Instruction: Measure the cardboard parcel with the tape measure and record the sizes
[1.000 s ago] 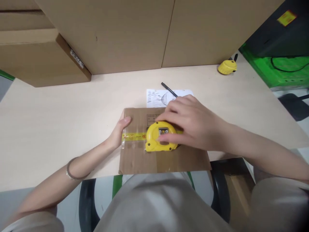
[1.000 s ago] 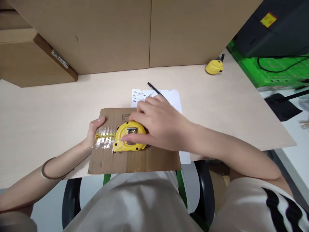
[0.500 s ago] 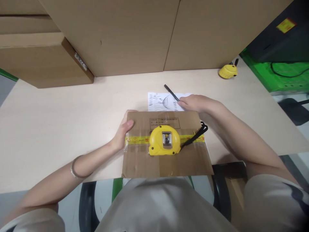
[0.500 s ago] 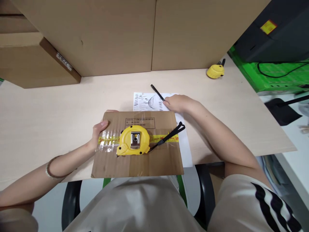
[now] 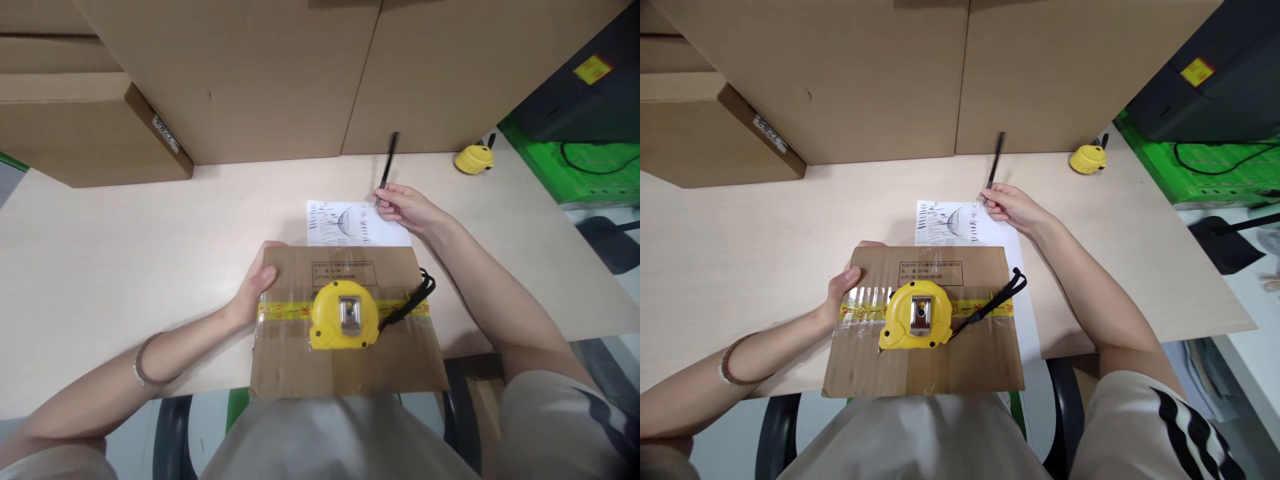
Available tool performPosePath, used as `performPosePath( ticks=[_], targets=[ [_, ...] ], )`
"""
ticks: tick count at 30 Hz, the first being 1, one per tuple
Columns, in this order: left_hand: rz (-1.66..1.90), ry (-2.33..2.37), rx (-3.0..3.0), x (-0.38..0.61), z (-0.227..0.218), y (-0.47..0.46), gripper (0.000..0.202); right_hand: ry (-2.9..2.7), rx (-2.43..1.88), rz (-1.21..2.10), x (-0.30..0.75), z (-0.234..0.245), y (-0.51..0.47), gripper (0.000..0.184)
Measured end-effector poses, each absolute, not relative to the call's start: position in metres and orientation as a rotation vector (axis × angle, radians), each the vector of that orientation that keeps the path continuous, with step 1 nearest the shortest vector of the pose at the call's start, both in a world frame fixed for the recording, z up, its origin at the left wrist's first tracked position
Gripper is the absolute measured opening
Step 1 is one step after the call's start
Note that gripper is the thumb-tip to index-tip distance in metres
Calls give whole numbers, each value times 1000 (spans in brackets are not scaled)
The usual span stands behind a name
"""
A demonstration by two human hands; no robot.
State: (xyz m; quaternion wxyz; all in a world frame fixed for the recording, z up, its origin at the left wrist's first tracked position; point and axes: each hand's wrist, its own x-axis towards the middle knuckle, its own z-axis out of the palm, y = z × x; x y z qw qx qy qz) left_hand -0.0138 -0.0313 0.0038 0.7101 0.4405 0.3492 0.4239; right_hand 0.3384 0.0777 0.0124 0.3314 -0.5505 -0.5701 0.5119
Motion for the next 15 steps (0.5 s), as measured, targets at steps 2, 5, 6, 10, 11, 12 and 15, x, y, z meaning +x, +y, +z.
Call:
performPosePath(
  ticks=[2,5,6,10,11,12,15],
  targets=[
    [941,764,975,-15,2,-31,57,-1446,-1412,1308,337,8,78,56],
    [941,769,973,-17,-1,-31,58,-1433,-1407,1245,333,3,75,57],
    [935,773,971,-18,-2,-31,58,-1429,-1412,1220,331,1,73,57],
    [922,783,967,-20,-2,-31,59,-1383,-1459,1118,323,-4,70,49],
    [923,776,972,-19,-1,-31,58,-1372,-1471,1102,321,-4,70,46],
    [925,766,980,-19,-1,-30,57,-1365,-1481,1092,321,-5,71,44],
    [941,751,1004,-19,-1,-29,55,-1363,-1501,1084,320,-4,72,41]
  ],
)
